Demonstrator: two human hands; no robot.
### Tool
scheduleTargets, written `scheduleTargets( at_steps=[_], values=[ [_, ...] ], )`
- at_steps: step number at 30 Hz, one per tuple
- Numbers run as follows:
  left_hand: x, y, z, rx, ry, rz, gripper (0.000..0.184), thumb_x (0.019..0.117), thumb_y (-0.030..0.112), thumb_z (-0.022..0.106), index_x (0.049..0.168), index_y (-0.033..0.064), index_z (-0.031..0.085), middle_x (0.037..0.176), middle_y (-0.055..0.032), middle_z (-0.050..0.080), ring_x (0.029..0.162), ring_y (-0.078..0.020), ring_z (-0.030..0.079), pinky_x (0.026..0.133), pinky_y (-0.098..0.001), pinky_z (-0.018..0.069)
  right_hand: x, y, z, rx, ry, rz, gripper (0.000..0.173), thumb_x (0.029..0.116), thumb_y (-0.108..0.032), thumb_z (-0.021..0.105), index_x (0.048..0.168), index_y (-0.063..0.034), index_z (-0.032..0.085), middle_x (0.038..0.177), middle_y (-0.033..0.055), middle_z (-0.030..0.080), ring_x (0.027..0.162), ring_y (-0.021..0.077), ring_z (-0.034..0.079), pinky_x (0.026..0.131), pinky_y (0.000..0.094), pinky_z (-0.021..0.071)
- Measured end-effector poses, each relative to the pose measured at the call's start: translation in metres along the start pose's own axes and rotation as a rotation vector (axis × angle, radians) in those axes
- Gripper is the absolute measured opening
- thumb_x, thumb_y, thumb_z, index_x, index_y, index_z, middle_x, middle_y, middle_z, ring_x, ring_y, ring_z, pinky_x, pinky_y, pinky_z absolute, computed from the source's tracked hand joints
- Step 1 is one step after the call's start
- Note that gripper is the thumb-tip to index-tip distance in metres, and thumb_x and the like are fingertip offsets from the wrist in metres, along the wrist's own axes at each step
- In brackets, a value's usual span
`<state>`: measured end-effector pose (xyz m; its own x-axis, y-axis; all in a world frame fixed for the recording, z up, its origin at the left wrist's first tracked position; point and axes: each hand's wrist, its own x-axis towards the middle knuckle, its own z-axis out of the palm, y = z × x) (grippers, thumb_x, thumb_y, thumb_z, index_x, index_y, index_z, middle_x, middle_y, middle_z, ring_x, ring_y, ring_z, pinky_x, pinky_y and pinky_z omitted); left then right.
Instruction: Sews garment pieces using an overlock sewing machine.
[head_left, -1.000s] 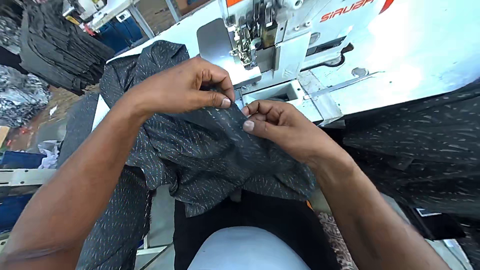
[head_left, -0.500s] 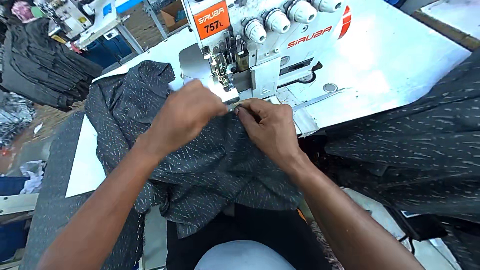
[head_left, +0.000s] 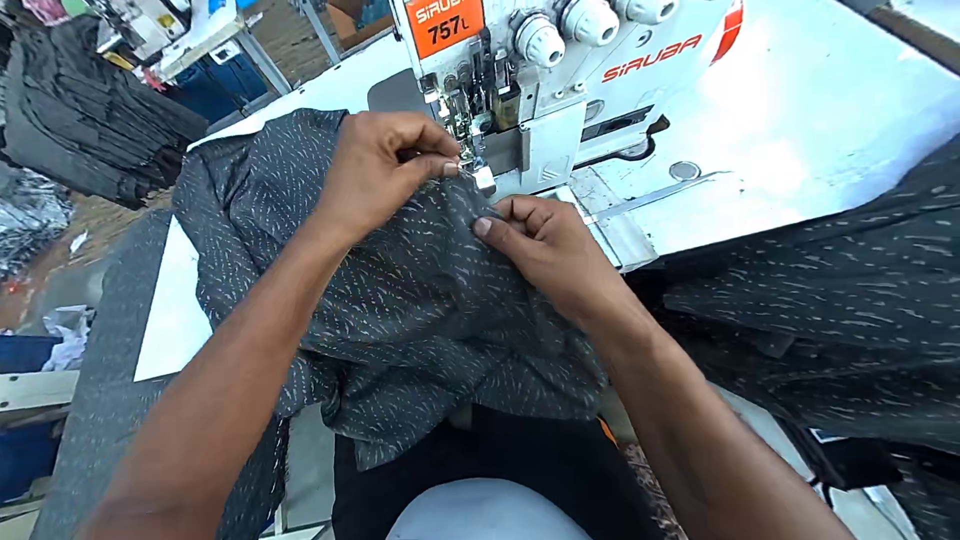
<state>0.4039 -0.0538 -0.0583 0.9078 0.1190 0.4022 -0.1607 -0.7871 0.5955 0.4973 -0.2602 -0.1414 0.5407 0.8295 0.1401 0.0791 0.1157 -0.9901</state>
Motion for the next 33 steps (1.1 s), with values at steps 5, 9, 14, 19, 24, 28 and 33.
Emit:
scheduleTargets(
  at_steps=[5, 9, 14, 19, 24, 28, 33],
  values=[
    [0.005, -0.022, 0.01, 0.213, -0.022, 0.054, 0.012, 0.0937, 0.026, 0.074, 0.096, 0.0152, 0.078, 0.106, -0.0045, 0.062, 0.108, -0.0182, 0.055, 0.096, -0.036, 0.0427, 0.009, 0.001, -0.008, 0.024, 0.022, 0.071, 0.018, 0.1023, -0.021, 0.064, 0.096, -0.0051, 0.07, 0.069, 0.0035, 0.065, 0.057, 0.0094, 0.059, 0.052, 0.0248, 0.0496],
    [-0.021, 0.008, 0.02, 0.619, -0.022, 0.117, 0.025, 0.1061, 0.025, 0.056, 0.11, 0.0114, 0.077, 0.11, -0.0132, 0.067, 0.105, -0.0331, 0.059, 0.089, -0.0521, 0.0435, 0.011, 0.004, -0.01, 0.005, 0.022, 0.055, 0.018, 0.1024, -0.02, 0.063, 0.094, -0.005, 0.069, 0.068, 0.0033, 0.063, 0.056, 0.0097, 0.058, 0.051, 0.0254, 0.0482],
    [-0.047, 0.012, 0.037, 0.546, 0.032, 0.014, 0.037, 0.1093, 0.026, 0.042, 0.128, 0.0093, 0.07, 0.131, -0.0099, 0.066, 0.123, -0.0288, 0.057, 0.101, -0.0456, 0.0457, 0.01, 0.003, -0.009, 0.14, 0.028, 0.103, 0.017, 0.1026, -0.017, 0.063, 0.097, -0.002, 0.068, 0.074, 0.0074, 0.067, 0.062, 0.012, 0.064, 0.056, 0.0268, 0.0557],
    [-0.042, 0.009, 0.042, 0.537, 0.078, -0.012, 0.038, 0.1091, 0.025, 0.041, 0.129, 0.0078, 0.069, 0.136, -0.008, 0.065, 0.128, -0.0277, 0.056, 0.107, -0.0442, 0.044, 0.015, 0.0, -0.01, 0.269, 0.016, 0.146, 0.017, 0.1023, -0.015, 0.061, 0.095, -0.0008, 0.068, 0.076, 0.009, 0.068, 0.064, 0.0125, 0.066, 0.059, 0.0277, 0.0576],
    [-0.044, 0.015, 0.052, 0.449, 0.091, -0.094, 0.044, 0.1097, 0.026, 0.038, 0.138, 0.0031, 0.063, 0.148, -0.0106, 0.058, 0.14, -0.027, 0.049, 0.119, -0.0421, 0.0345, 0.018, 0.002, -0.007, 0.299, 0.105, 0.119, 0.019, 0.1011, -0.017, 0.063, 0.089, -0.0025, 0.067, 0.071, 0.0067, 0.065, 0.059, 0.0108, 0.062, 0.055, 0.0263, 0.0545],
    [-0.039, 0.016, 0.05, 0.417, 0.039, -0.149, 0.048, 0.1102, 0.027, 0.034, 0.143, 0.0026, 0.058, 0.154, -0.0103, 0.052, 0.147, -0.0226, 0.043, 0.126, -0.0451, 0.0244, 0.02, 0.002, -0.003, 0.261, 0.171, 0.095, 0.023, 0.1007, -0.019, 0.065, 0.084, -0.0033, 0.066, 0.067, 0.0059, 0.063, 0.057, 0.0103, 0.059, 0.053, 0.0257, 0.0512],
    [-0.04, 0.019, 0.049, 0.425, 0.053, -0.169, 0.047, 0.1093, 0.024, 0.036, 0.146, 0.0028, 0.056, 0.155, -0.0097, 0.051, 0.148, -0.0212, 0.043, 0.127, -0.0465, 0.023, 0.018, 0.001, 0.001, 0.188, 0.224, 0.08, 0.028, 0.101, -0.023, 0.066, 0.081, -0.0036, 0.066, 0.066, 0.006, 0.062, 0.056, 0.0116, 0.058, 0.052, 0.0275, 0.0494]
  ],
)
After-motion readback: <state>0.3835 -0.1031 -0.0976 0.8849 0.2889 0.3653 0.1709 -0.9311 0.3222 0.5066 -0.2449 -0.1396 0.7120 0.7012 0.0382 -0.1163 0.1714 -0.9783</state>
